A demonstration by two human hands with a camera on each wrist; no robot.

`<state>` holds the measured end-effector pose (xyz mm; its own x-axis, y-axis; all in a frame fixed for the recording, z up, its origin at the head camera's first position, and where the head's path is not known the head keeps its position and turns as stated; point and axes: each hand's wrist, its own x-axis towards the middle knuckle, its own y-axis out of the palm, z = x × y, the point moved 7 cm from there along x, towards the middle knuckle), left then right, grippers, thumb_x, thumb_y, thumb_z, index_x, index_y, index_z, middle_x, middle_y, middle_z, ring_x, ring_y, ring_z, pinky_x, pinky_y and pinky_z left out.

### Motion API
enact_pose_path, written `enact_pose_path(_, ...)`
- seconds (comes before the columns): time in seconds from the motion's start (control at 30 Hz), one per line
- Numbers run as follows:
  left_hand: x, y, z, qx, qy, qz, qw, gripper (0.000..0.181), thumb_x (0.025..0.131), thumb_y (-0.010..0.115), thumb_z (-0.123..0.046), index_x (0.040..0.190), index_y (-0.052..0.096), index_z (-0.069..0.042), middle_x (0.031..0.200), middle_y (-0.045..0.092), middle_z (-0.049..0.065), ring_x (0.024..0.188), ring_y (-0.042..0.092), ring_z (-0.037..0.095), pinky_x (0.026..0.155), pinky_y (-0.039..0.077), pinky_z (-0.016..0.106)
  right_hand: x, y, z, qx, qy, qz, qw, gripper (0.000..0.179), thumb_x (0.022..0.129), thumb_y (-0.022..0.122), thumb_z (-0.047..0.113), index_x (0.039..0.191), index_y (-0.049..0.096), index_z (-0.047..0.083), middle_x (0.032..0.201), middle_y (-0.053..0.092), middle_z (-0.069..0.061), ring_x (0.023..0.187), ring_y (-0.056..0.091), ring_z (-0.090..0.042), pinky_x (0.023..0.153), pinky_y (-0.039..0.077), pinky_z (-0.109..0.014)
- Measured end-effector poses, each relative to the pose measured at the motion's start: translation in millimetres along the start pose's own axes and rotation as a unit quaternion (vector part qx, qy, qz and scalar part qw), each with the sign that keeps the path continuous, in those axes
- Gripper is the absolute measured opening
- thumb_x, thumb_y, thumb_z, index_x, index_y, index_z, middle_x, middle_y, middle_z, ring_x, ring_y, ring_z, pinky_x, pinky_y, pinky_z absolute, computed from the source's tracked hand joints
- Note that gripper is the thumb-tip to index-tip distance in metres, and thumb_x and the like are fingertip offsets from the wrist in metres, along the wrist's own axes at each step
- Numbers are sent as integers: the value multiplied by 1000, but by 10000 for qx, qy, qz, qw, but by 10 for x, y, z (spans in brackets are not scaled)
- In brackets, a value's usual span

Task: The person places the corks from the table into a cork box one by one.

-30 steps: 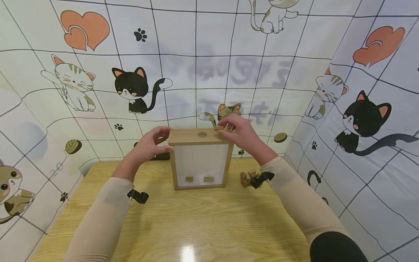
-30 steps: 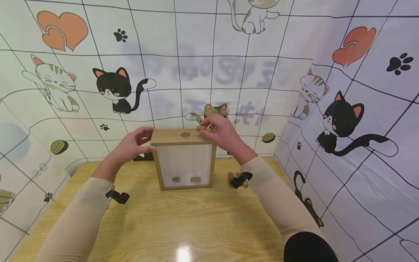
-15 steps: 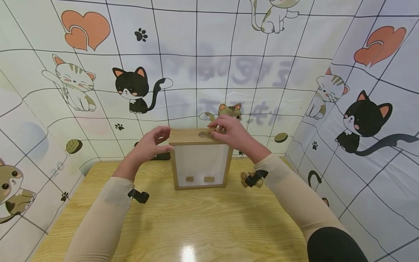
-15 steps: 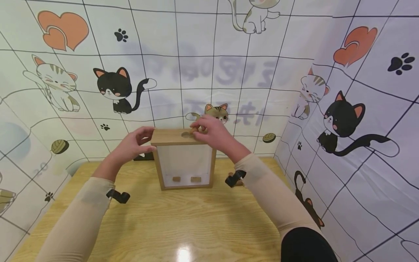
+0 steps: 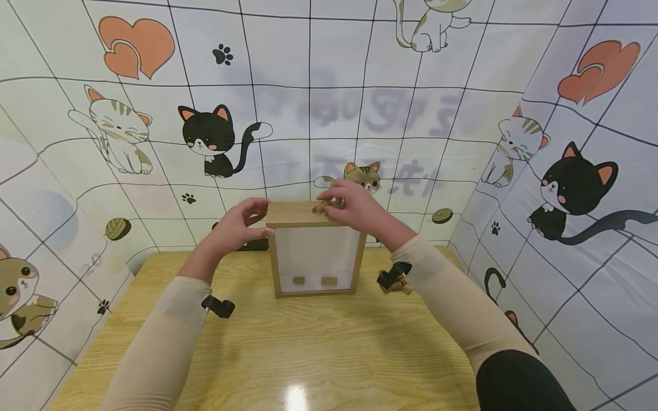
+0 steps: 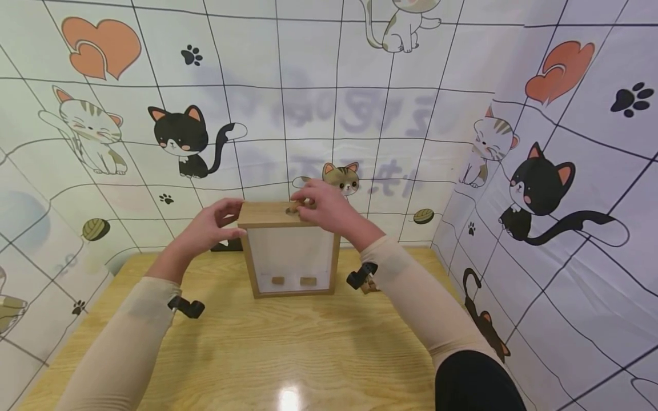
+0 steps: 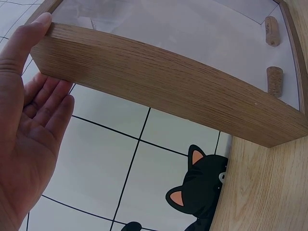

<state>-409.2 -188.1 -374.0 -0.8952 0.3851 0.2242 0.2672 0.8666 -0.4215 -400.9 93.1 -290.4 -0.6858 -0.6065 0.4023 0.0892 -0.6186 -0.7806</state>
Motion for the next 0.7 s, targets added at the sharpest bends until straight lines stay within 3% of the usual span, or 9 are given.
enact_pose_path(0.43,-16,1,-17,-30,8,-15,10000,78,96,90,-15,161,49,-8,150,56,16,156,46,38,129,42,52,55,83,-52,-298,27,255,9992,29,105,73,10,133,78,8,112,65,-4,97,71,-18,85,65,-34)
enact_pose_path(0.7,-19,11,-24,-26,-5,-9,10000,77,96,90,-14,161,48,-8,149,56,16,156,47,38,129,42,53,24,36,-36,-168,78,243,9995,25,105,75,12,130,77,6,116,67,-5,101,71,-20,88,65,-36)
